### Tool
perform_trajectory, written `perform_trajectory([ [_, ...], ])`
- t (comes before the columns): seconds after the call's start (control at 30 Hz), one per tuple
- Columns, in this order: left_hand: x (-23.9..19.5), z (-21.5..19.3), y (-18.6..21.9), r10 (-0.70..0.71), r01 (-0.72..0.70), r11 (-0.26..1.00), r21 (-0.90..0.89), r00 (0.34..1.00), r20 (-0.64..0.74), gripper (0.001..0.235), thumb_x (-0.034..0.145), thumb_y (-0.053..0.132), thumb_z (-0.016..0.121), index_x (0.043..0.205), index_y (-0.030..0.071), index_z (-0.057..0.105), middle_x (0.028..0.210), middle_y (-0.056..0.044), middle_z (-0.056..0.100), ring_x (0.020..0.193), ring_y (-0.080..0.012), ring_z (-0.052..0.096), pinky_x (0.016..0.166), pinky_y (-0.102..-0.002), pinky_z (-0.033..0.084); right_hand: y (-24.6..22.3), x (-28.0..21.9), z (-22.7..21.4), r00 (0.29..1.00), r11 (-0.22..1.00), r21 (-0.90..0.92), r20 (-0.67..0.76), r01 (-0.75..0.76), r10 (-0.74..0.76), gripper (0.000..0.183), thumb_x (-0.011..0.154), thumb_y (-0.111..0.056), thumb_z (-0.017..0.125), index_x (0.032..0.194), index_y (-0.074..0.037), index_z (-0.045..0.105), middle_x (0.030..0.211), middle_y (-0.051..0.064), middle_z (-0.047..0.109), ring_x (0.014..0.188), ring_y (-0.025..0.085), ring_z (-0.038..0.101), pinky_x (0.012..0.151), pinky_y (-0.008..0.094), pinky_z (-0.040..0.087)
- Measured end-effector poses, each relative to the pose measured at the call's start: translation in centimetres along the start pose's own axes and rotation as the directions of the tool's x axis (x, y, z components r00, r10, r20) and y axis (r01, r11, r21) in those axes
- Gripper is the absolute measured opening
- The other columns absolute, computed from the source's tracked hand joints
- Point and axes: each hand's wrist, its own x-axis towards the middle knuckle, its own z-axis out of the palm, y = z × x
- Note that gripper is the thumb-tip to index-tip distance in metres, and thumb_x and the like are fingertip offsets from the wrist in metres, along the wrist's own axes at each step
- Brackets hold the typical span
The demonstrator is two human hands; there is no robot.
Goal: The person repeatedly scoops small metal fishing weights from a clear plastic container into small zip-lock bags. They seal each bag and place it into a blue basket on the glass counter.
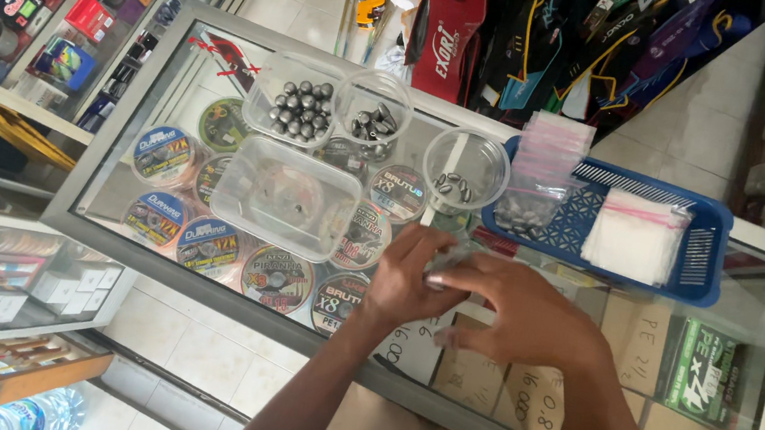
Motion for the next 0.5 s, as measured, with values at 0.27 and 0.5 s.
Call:
perform_trajectory([
  [0.27, -0.2, 1.1, -4.6, -0.179, 0.174, 0.983, -0.060, 0.979, -0.093, 0.033, 0.061, 0.018, 0.081, 0.087, 0.008, 0.062, 0.064, -0.006, 0.059, 0.057, -0.0227, 0.060, 0.056, -0.031, 0.052, -1.6, 1.2, -4.2, 0.986, 0.996, -0.070, -0.163, -0.057, 0.045, 0.047, 0.081, -0.025, 0.065, 0.127, -0.016, 0.060, 0.118, 0.010, 0.066, 0.110, 0.036, 0.061, 0.095, 0.055, 0.046],
  [0.5, -0.1, 0.3, -5.1, -0.301, 0.298, 0.953, -0.053, 0.949, -0.093, 0.038, 0.056, 0.013, 0.077, 0.088, 0.008, 0.059, 0.064, -0.007, 0.061, 0.059, -0.0236, 0.064, 0.054, -0.034, 0.053, 5.3, 10.8, -6.9, 0.994, 0.914, -0.396, -0.089, -0.091, 0.060, 0.026, 0.080, -0.009, 0.059, 0.097, -0.024, 0.073, 0.090, 0.005, 0.072, 0.085, 0.031, 0.069, 0.074, 0.046, 0.056],
])
